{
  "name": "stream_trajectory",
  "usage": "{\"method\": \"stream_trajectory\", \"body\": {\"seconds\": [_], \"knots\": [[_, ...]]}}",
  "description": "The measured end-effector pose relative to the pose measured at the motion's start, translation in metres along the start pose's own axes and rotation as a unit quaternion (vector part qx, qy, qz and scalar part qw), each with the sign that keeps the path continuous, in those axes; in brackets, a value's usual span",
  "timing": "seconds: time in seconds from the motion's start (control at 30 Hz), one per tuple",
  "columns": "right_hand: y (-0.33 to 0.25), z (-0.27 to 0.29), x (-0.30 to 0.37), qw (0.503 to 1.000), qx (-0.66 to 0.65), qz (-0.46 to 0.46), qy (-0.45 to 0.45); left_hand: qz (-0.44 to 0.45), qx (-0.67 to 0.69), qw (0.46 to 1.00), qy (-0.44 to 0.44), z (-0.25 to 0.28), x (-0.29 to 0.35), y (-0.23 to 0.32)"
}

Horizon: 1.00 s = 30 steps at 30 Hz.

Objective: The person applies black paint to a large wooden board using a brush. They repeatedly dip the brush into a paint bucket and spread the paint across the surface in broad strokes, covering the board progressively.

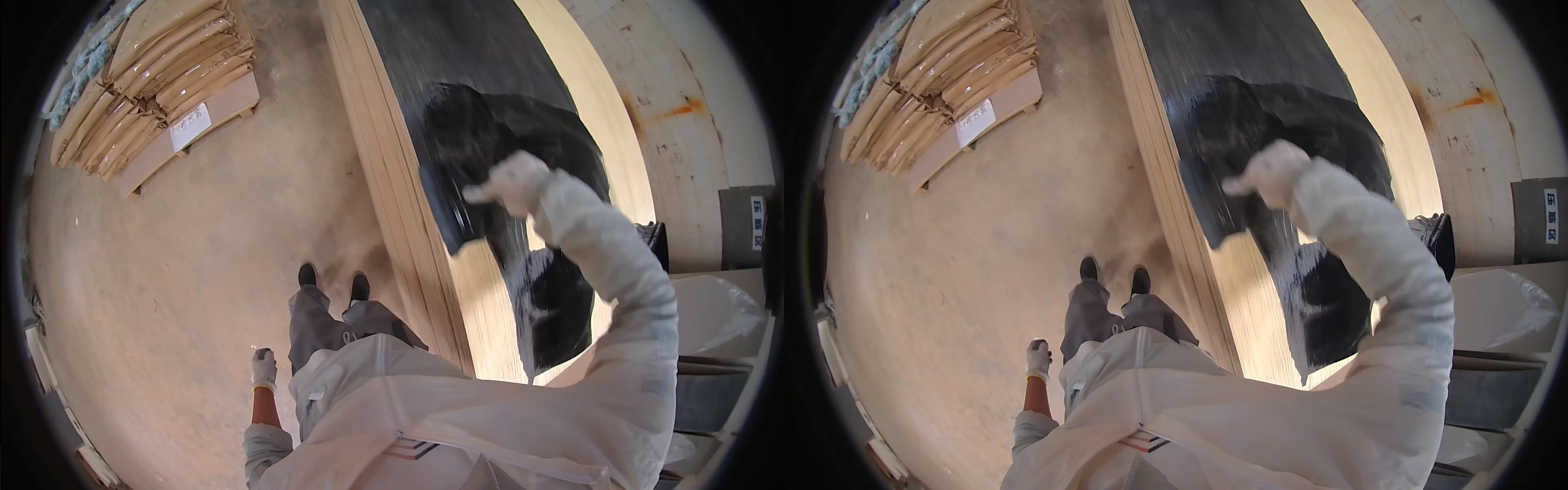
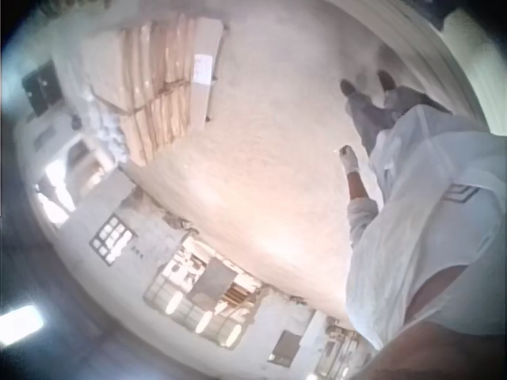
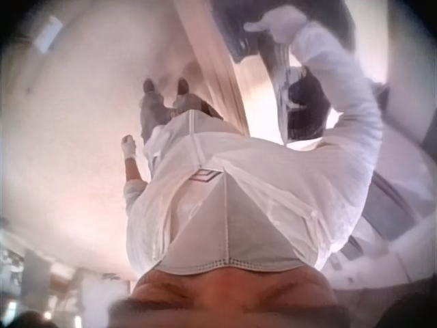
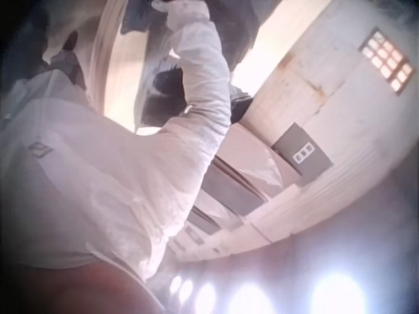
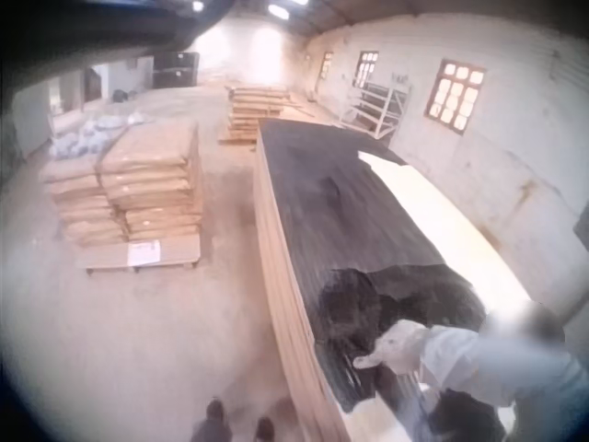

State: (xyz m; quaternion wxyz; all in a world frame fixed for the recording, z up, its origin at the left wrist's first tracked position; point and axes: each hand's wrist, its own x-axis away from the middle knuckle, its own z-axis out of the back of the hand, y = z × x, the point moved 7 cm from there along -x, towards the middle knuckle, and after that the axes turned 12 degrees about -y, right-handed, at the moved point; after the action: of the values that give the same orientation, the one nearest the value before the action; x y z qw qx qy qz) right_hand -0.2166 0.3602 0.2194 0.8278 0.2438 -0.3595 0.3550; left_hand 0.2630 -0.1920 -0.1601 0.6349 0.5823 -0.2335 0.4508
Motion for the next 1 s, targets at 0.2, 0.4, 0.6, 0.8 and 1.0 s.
{"method": "stream_trajectory", "body": {"seconds": [0.2,0.4,0.6,0.8,1.0], "knots": [[-0.070,-0.035,0.080,0.989,-0.031,-0.038,-0.141,-0.011,-0.068,0.996,-0.060,-0.019,-0.016,-0.048],[-0.017,-0.009,0.018,0.979,-0.117,-0.149,-0.068,-0.087,-0.141,0.983,-0.079,0.006,-0.043,-0.023],[-0.098,-0.087,0.095,0.989,0.004,-0.070,-0.130,-0.050,-0.015,0.997,-0.050,0.044,-0.015,-0.025],[-0.171,-0.120,0.164,0.962,-0.020,-0.128,-0.241,0.050,-0.077,0.990,-0.103,0.043,0.004,-0.160],[-0.111,-0.043,0.097,0.978,-0.086,-0.178,-0.064,0.001,-0.113,0.988,-0.103,0.059,0.022,-0.224]]}}
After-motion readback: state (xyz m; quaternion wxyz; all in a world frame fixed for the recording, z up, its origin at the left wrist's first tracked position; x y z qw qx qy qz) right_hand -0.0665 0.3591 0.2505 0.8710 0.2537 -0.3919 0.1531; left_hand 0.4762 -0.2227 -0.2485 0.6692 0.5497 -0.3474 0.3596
